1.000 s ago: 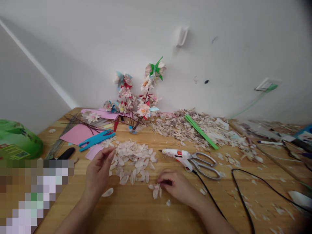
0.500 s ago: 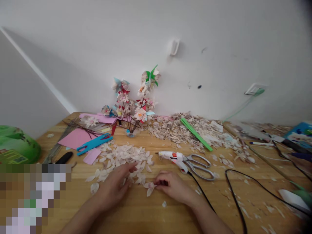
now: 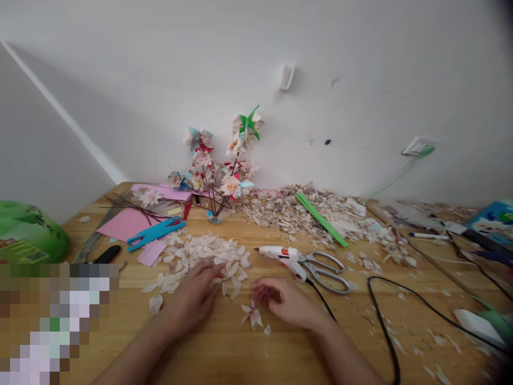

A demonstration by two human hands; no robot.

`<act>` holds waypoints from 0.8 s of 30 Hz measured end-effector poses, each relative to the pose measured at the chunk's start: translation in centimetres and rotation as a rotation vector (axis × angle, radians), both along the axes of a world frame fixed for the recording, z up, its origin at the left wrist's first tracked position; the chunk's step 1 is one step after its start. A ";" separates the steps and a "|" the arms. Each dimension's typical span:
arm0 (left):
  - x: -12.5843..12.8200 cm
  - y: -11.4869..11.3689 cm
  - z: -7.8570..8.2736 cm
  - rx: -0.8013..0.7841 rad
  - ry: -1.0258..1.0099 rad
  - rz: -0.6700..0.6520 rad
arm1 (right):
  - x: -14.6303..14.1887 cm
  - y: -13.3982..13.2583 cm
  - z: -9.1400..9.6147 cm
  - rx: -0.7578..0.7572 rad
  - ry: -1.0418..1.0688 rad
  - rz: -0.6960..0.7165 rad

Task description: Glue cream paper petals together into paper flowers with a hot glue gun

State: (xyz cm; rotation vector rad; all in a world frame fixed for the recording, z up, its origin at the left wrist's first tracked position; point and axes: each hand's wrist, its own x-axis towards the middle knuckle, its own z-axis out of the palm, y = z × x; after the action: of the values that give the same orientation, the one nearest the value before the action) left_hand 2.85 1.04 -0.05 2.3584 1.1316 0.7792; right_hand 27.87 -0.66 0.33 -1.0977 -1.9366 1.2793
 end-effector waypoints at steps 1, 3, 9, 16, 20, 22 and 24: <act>0.1 -0.2 0.0 0.010 -0.017 -0.004 | 0.0 0.1 -0.1 0.011 -0.007 -0.030; 0.4 -0.6 0.1 0.004 -0.037 -0.033 | -0.2 0.2 -0.1 0.069 -0.060 -0.119; 0.7 -0.9 0.1 -0.007 -0.121 0.063 | -3.2 1.0 2.6 0.402 -0.463 -0.114; -0.5 0.2 0.5 -0.073 -0.326 0.373 | -6.5 1.4 2.3 0.392 -0.623 0.078; -0.3 0.0 0.8 -0.185 -0.394 0.382 | -6.5 1.7 1.6 0.265 -0.463 -0.035; 0.1 -0.2 0.7 -0.230 -0.474 0.361 | -6.4 2.0 1.8 0.162 -0.322 -0.120; 0.7 -0.4 0.6 -0.322 -0.644 0.313 | -6.5 2.4 2.1 0.032 -0.147 -0.199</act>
State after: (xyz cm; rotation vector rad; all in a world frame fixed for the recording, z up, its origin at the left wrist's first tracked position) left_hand 3.54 0.60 0.59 1.5126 1.2199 1.2388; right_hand 21.40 1.70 2.40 -1.3643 -1.8897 1.0835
